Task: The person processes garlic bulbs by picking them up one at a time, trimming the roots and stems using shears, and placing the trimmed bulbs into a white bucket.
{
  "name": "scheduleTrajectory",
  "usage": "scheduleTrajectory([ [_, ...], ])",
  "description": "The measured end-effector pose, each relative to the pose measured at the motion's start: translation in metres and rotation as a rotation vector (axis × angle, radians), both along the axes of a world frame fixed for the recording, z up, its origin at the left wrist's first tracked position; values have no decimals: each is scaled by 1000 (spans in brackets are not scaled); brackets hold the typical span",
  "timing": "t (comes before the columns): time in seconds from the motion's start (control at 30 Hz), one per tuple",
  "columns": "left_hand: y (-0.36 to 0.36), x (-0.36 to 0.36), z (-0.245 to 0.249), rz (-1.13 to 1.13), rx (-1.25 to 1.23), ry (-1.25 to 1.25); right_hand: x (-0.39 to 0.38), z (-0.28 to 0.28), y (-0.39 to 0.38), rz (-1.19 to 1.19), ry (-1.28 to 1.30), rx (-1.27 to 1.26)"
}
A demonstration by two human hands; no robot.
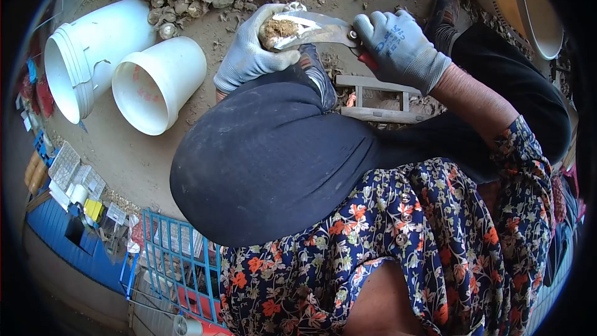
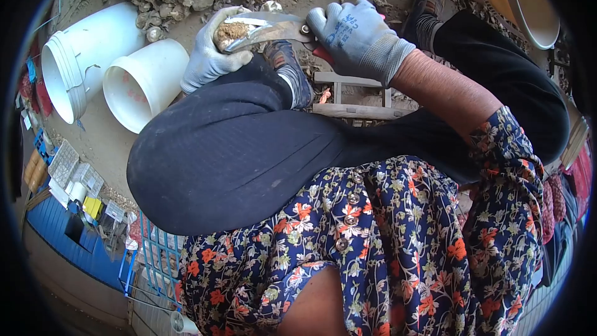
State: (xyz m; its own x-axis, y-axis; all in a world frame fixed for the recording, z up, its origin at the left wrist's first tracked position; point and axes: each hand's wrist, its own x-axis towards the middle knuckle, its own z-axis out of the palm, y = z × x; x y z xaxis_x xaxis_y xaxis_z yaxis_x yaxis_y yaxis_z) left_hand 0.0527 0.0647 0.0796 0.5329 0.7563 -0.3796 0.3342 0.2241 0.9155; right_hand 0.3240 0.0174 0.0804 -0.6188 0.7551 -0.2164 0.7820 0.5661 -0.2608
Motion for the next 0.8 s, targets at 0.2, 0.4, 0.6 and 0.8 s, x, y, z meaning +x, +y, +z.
scheduleTrajectory([
  [0.2,-7,-3,-6,1,-234,-59,-2,-16,-23,-125,182,-269],
  [0.4,-21,-9,-8,187,-371,-275,-11,-5,-55,-350,270,-484],
  [0.6,-24,-39,5,305,-35,144,1,-5,-53,-429,236,-344],
  [0.8,-8,-186,27,1264,564,1008,17,-26,-58,-708,227,-647],
])
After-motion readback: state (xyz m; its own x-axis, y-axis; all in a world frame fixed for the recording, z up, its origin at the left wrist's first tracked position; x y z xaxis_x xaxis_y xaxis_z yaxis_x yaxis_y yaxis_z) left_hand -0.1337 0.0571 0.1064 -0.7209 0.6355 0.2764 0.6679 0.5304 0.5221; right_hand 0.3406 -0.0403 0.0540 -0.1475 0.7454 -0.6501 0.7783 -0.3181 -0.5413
